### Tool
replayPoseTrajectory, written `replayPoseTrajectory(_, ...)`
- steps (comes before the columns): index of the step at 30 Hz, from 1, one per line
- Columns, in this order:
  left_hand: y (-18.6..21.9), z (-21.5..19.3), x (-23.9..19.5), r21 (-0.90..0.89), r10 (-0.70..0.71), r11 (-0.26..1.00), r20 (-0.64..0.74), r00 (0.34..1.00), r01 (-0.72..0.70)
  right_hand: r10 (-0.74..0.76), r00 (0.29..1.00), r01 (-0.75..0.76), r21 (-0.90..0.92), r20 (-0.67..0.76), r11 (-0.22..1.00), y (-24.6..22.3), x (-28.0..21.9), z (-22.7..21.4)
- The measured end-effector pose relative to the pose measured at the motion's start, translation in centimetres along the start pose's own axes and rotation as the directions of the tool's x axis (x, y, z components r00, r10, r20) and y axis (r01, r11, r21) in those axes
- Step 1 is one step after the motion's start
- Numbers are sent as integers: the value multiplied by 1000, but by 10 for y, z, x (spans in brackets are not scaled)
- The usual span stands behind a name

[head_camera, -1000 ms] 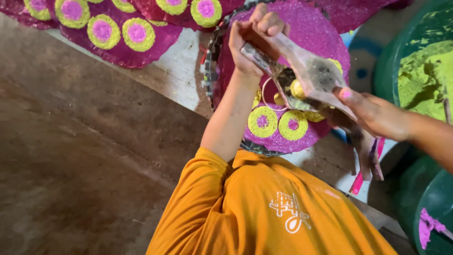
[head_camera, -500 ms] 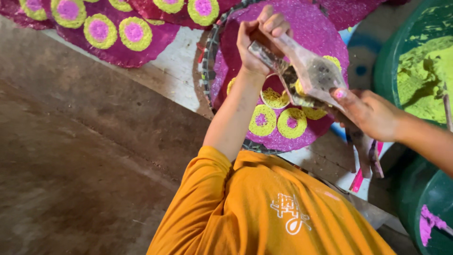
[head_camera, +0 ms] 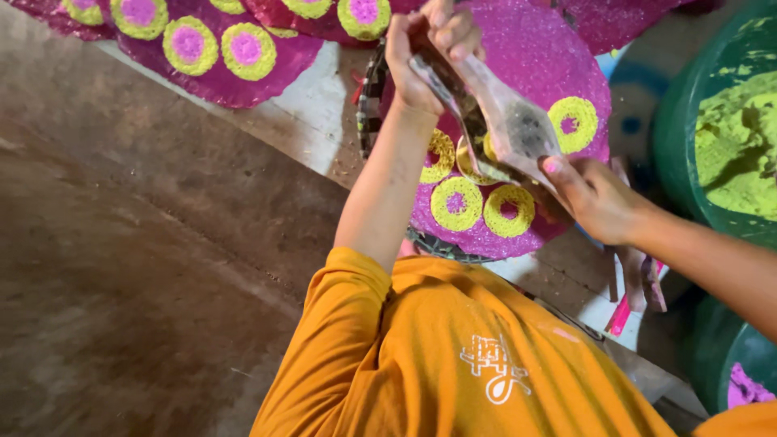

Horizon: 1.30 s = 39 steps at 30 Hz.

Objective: The person prepares colored dough discs by applying small yellow circles of dough onto larger pink dough bases using a custom wooden press tool. They scoop yellow dough from a green bowl, apply it to the tool, and then press the pattern onto pink discs situated on a workspace.

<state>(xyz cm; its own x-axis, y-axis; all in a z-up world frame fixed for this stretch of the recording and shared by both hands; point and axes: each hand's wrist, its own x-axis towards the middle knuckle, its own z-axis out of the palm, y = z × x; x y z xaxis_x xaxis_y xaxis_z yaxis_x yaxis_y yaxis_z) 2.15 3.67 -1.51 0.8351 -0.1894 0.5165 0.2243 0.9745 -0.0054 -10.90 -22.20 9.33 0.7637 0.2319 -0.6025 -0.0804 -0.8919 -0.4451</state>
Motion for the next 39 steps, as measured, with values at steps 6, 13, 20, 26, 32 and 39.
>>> replayPoseTrajectory(6, -42, 6, -15, 89, -98, 989, -205, 974, 119, 146, 983, -167, 210, 109, 963, 62, -23, -17)
replayPoseTrajectory(13, -39, 65, -67, 832, -134, -508, -335, 933, 226, -96, 971, 232, 779, -217, 583, 109, -100, -7)
replayPoseTrajectory(20, -51, 97, -94, 598, -168, -786, -450, 877, 156, 62, 895, 411, 872, -441, 266, 107, -107, 67)
replayPoseTrajectory(26, -52, 99, -99, 597, -135, -786, -419, 898, 160, 73, 878, 457, 874, -473, 166, 108, -108, 93)
replayPoseTrajectory(32, -57, 85, -66, 612, -155, -780, -390, 908, 130, 83, 877, 453, 872, -473, 186, 109, -113, 84)
replayPoseTrajectory(39, -67, 26, -4, 530, -219, -840, -532, 818, 120, 78, 871, 461, 861, -486, 214, 106, -110, 72)
